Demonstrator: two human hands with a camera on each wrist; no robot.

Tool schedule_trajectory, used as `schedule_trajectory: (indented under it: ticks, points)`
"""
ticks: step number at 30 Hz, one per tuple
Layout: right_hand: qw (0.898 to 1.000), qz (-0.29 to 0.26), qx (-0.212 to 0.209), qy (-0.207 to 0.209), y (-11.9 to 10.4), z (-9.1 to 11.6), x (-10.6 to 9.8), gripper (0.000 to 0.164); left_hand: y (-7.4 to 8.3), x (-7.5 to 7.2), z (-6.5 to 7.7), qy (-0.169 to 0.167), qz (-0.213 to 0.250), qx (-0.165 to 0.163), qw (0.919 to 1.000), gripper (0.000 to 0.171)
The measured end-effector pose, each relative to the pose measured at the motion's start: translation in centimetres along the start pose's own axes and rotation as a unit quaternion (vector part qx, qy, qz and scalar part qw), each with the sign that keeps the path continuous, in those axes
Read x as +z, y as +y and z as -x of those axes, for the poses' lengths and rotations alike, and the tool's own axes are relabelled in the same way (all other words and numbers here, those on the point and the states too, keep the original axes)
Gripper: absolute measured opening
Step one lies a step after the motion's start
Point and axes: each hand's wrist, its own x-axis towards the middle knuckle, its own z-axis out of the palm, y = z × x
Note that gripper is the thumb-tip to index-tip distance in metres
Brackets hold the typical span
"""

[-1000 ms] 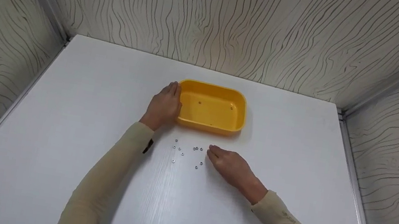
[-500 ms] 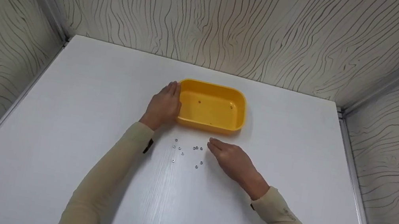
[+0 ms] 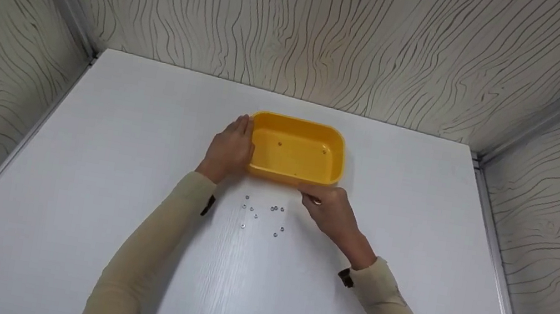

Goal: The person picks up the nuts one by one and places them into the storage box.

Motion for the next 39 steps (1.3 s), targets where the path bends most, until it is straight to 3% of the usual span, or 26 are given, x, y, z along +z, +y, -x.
schedule_trajectory:
  ticks: [5,9,19,24,35,39]
  points:
    - [0.996,-0.059,0.067,0.023,0.0,-0.4,-0.2,0.026,0.1,0.0,0.0,-0.001,-0.014,0.003,0.9999,0.061]
    - [0.987,-0.119,0.097,0.039,0.2,-1.1,-0.2,0.022,0.1,0.0,0.0,-0.016,-0.008,-0.008,0.9998,0.062]
    - [0.946,-0.251,0.191,0.077,0.8,-2.8,-0.2,0.020,0.2,0.0,0.0,-0.016,-0.004,-0.009,0.9998,0.062]
    - [0.930,-0.276,0.230,0.080,1.0,-3.6,-0.4,0.021,0.2,0.0,0.3,-0.013,-0.001,-0.014,0.9998,0.061]
    - [0.891,-0.348,0.277,0.087,2.0,-5.8,-0.6,0.026,-0.1,0.1,0.1,-0.003,0.000,-0.006,1.0000,0.060]
    - [0.881,-0.358,0.296,0.083,2.7,-6.5,-0.6,0.031,-0.1,0.1,-0.1,0.000,0.001,-0.004,1.0000,0.060]
